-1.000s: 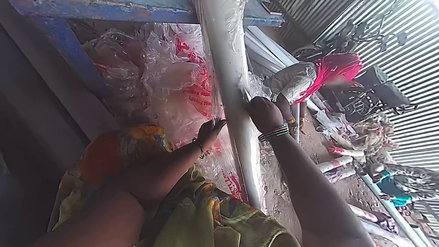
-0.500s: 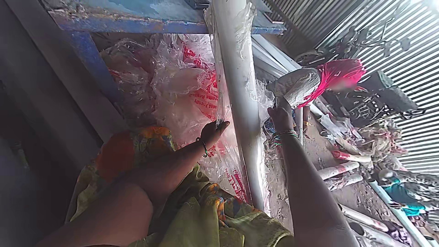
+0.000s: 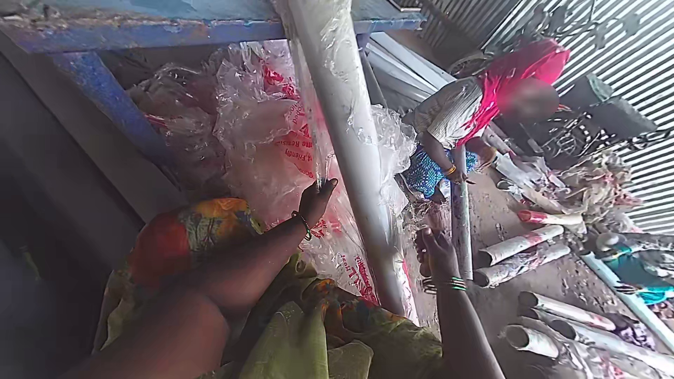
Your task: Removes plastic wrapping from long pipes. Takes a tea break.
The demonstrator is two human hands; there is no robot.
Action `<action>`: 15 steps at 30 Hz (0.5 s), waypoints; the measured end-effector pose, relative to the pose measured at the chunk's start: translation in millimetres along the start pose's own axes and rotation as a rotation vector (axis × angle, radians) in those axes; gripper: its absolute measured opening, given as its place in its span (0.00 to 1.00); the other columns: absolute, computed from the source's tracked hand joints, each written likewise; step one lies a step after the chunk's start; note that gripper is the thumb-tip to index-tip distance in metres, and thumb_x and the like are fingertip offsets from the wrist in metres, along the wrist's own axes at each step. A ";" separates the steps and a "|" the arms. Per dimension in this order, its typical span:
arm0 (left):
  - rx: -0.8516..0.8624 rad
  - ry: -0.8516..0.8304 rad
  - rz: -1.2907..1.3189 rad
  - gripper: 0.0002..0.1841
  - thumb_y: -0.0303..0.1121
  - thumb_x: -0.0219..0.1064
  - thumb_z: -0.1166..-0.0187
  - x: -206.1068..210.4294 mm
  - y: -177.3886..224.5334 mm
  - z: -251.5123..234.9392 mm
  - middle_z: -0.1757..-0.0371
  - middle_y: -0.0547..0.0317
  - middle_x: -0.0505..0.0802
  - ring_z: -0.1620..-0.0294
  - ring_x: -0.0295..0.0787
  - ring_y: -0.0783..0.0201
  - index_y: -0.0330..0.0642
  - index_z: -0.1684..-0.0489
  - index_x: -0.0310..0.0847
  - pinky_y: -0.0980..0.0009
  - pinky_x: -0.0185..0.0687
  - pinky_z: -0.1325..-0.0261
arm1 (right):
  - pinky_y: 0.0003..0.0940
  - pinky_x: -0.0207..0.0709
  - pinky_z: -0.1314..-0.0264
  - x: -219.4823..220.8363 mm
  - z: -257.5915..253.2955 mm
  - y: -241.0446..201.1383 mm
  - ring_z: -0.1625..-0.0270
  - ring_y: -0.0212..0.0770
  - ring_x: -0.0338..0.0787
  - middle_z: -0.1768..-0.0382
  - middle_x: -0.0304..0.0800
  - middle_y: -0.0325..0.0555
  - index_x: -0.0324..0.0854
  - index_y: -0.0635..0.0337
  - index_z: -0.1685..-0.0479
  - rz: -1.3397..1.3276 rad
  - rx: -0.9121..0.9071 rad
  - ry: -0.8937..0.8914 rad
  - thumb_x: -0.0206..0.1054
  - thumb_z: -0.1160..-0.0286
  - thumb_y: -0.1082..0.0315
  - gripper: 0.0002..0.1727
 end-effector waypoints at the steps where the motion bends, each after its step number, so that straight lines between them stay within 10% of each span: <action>1: -0.002 0.019 0.025 0.22 0.46 0.57 0.09 1.0 -1.3 0.0 0.68 0.53 0.81 0.66 0.76 0.62 0.31 0.55 0.80 0.58 0.72 0.54 | 0.17 0.67 0.79 0.3 2.5 4.5 0.79 0.23 0.74 0.70 0.81 0.37 0.78 0.66 0.46 0.015 0.004 -0.026 0.49 0.06 0.64 0.16; 10: 0.033 0.064 -0.082 0.25 0.42 0.38 0.03 4.3 0.6 11.3 0.61 0.51 0.79 0.63 0.74 0.65 0.29 0.36 0.74 0.66 0.73 0.53 | 0.33 0.74 0.62 6.8 -5.8 14.3 0.68 0.33 0.79 0.56 0.88 0.47 0.81 0.63 0.35 0.268 -0.088 -0.232 0.58 0.10 0.57 0.19; 15: 0.087 0.079 -0.055 0.29 0.40 0.35 0.04 2.2 4.2 11.7 0.27 0.24 0.76 0.27 0.75 0.47 0.21 0.18 0.57 0.56 0.68 0.23 | 0.53 0.75 0.39 10.8 -2.7 5.5 0.50 0.51 0.87 0.46 0.89 0.59 0.85 0.65 0.39 0.388 -0.167 -0.292 0.61 0.12 0.55 0.21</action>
Point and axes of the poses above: each hand's wrist, its own z-axis away from the middle knuckle, its own x-axis out of the palm, y = z × x, the point moved 6 cm from there along -z, towards the middle knuckle
